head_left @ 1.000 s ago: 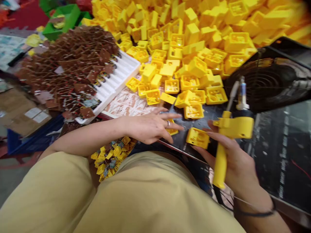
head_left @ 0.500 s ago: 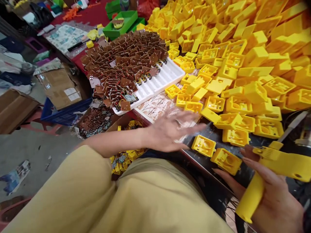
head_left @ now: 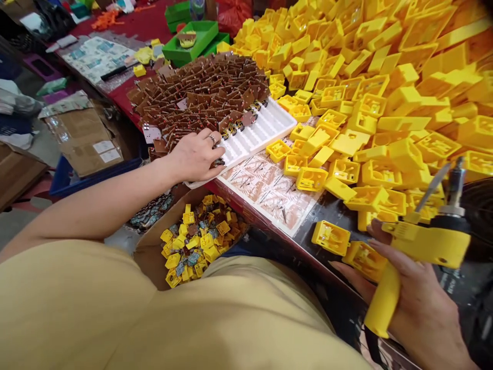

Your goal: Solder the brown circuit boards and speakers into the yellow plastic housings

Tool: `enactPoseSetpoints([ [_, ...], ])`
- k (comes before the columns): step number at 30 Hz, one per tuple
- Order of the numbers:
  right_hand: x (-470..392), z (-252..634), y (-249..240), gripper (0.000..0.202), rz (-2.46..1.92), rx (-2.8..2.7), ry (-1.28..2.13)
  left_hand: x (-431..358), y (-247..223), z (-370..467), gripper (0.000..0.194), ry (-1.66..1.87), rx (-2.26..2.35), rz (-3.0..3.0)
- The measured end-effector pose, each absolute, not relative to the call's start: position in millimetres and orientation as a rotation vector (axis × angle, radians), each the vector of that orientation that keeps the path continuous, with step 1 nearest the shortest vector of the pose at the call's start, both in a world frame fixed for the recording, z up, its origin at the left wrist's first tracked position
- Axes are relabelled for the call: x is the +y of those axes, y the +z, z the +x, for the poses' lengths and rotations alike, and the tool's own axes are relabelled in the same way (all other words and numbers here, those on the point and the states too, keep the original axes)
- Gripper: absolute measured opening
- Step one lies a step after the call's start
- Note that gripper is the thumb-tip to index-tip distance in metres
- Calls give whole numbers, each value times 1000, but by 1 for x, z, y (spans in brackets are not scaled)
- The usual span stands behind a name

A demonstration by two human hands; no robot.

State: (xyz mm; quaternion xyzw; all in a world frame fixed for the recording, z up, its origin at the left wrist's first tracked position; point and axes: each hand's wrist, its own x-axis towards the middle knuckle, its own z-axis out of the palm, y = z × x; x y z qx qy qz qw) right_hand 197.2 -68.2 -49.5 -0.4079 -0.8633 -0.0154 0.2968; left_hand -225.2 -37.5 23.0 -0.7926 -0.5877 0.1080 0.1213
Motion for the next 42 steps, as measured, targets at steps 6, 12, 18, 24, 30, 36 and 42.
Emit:
enactPoseSetpoints([
  [6,-61,190,-59,54,-890,-2287,-198,-50,17,-238,41,223,-1495,-2397],
  [12,-63,194,-67,58,-930,-2264,-239,-37,17,-246,32,52,-1479,-2490],
  [18,-64,194,-71,58,-969,-2231,-239,-45,11,-245,13,-263,-1407,-2257],
  [24,-65,199,-78,49,-1017,-2212,-212,-27,30,-234,13,-633,-1338,-2006],
  [30,-66,199,-77,51,-1030,-2167,-209,35,61,-181,28,-872,-1288,-2039],
  [36,-69,201,-79,54,-1076,-2132,-161,68,58,-126,46,-441,-1901,-2450],
  [42,-80,197,-67,66,-1177,-2062,-8,10,81,-172,62,-236,-1841,-2453],
])
